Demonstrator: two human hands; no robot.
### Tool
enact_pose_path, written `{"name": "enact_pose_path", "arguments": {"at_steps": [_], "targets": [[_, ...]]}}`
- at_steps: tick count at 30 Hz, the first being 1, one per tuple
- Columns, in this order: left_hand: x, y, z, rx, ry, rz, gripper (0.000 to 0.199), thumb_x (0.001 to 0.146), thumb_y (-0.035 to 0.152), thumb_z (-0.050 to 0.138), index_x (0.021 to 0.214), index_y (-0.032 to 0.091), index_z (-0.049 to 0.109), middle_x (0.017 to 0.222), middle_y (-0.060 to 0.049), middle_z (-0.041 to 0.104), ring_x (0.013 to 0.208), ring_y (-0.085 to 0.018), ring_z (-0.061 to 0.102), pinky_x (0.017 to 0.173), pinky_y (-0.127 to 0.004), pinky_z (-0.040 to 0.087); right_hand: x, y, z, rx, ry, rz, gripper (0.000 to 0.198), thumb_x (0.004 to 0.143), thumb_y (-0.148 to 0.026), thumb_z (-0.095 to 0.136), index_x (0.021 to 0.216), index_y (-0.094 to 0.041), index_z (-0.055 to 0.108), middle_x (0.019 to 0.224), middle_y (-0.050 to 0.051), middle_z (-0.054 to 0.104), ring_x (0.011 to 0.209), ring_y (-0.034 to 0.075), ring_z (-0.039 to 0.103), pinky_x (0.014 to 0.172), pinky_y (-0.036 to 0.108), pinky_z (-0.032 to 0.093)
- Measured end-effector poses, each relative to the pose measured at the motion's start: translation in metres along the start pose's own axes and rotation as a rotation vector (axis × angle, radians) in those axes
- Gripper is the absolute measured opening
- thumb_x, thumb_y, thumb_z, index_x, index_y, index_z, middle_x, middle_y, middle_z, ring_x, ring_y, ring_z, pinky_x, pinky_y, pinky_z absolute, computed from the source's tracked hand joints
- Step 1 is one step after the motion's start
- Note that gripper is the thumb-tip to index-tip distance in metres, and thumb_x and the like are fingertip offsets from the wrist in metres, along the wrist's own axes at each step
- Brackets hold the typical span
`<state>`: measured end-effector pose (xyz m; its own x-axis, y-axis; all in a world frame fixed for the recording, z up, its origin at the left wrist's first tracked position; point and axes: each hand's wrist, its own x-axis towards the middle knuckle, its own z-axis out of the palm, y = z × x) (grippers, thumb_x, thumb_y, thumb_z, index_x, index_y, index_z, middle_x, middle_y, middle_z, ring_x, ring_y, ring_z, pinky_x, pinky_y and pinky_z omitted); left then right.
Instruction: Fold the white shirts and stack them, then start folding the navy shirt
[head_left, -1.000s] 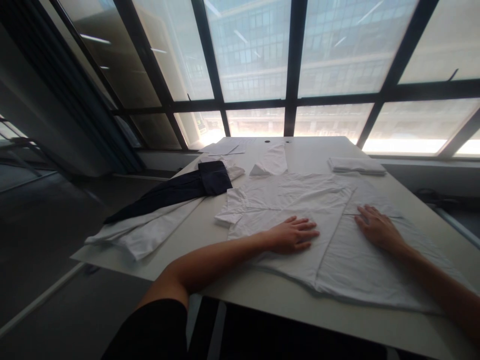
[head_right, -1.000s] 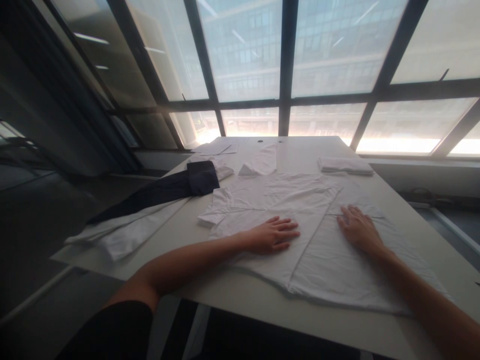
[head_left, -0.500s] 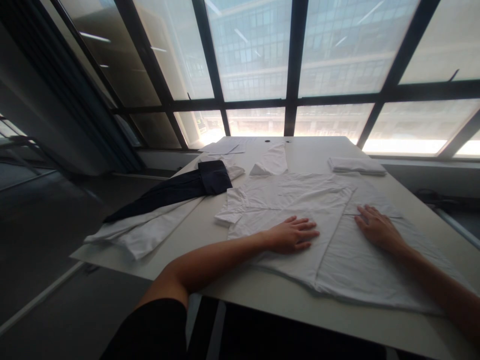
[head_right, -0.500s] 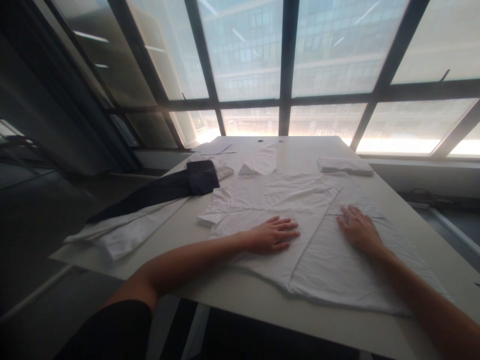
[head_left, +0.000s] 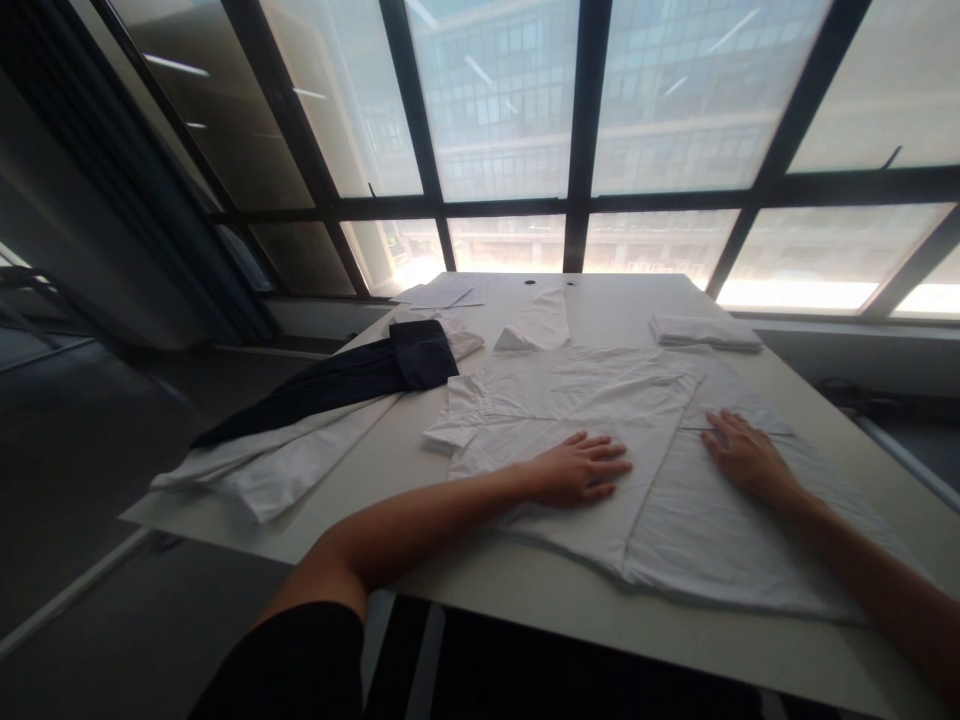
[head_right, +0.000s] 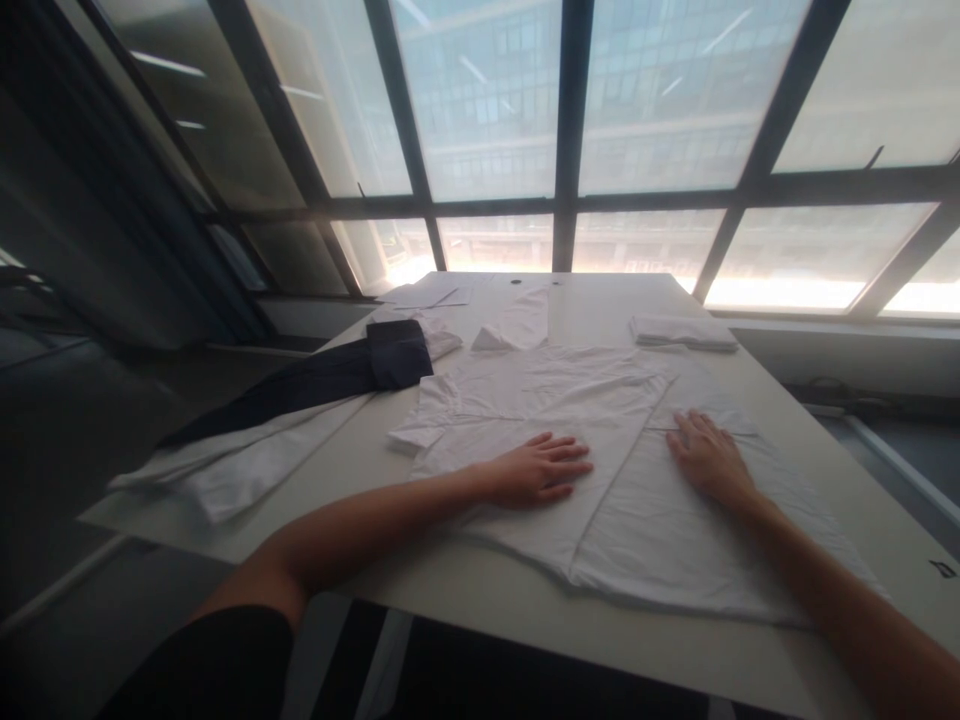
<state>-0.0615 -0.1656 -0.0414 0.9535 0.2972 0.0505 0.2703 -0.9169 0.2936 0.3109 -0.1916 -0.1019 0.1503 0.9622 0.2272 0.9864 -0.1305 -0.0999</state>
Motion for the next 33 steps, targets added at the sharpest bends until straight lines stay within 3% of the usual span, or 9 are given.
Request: {"name": "enact_pose_path", "arguments": {"at_steps": [13, 19, 22, 25, 33], "targets": [[0.001, -0.003, -0.004, 0.016, -0.035, -0.013, 0.055, 0.108, 0.049, 0.031, 0.159, 0.029, 0.034, 0.168, -0.004, 0.025, 0.156, -0.023, 0.018, 0.126, -0.047, 0.010, -0.003, -0.001, 0.000, -0.002, 0.002, -0.010, 0.064, 0.102, -0.047, 0.026, 0.149, -0.010, 0.049, 0.156, 0.021, 0.045, 0.147, 0.035, 0.037, 0.117, 0.055, 0.034], [-0.011, -0.052, -0.039, 0.041, -0.204, -0.302, 0.069, 0.104, 0.061, 0.032, 0.164, 0.029, 0.018, 0.171, -0.006, 0.008, 0.157, -0.033, 0.006, 0.122, -0.060, 0.009, -0.003, -0.003, -0.002, -0.010, -0.006, 0.000, 0.061, 0.103, -0.045, 0.028, 0.150, -0.012, 0.048, 0.157, 0.019, 0.044, 0.148, 0.033, 0.037, 0.118, 0.054, 0.034], [-0.018, -0.080, -0.045, 0.070, -0.139, -0.417, 0.066, 0.106, 0.057, 0.027, 0.164, 0.027, 0.018, 0.171, -0.007, 0.011, 0.157, -0.031, 0.007, 0.123, -0.058, 0.009, -0.003, -0.006, -0.005, -0.015, -0.011, 0.012, 0.060, 0.103, -0.044, 0.028, 0.150, -0.012, 0.048, 0.157, 0.019, 0.044, 0.148, 0.033, 0.036, 0.118, 0.053, 0.033], [-0.021, -0.096, -0.040, 0.102, -0.049, -0.442, 0.060, 0.108, 0.054, 0.022, 0.163, 0.028, 0.023, 0.170, -0.006, 0.015, 0.157, -0.028, 0.010, 0.124, -0.054, 0.008, -0.004, -0.010, -0.008, -0.008, -0.021, 0.021, 0.061, 0.103, -0.043, 0.027, 0.150, -0.010, 0.048, 0.158, 0.020, 0.043, 0.148, 0.033, 0.036, 0.118, 0.053, 0.032], [-0.020, -0.103, -0.027, 0.125, 0.049, -0.434, 0.060, 0.108, 0.054, 0.023, 0.161, 0.026, 0.028, 0.169, -0.008, 0.020, 0.156, -0.027, 0.015, 0.124, -0.054, 0.011, -0.006, -0.014, -0.014, 0.008, -0.028, 0.029, 0.062, 0.103, -0.044, 0.026, 0.150, -0.010, 0.048, 0.159, 0.019, 0.042, 0.149, 0.033, 0.035, 0.120, 0.051, 0.030]]}}
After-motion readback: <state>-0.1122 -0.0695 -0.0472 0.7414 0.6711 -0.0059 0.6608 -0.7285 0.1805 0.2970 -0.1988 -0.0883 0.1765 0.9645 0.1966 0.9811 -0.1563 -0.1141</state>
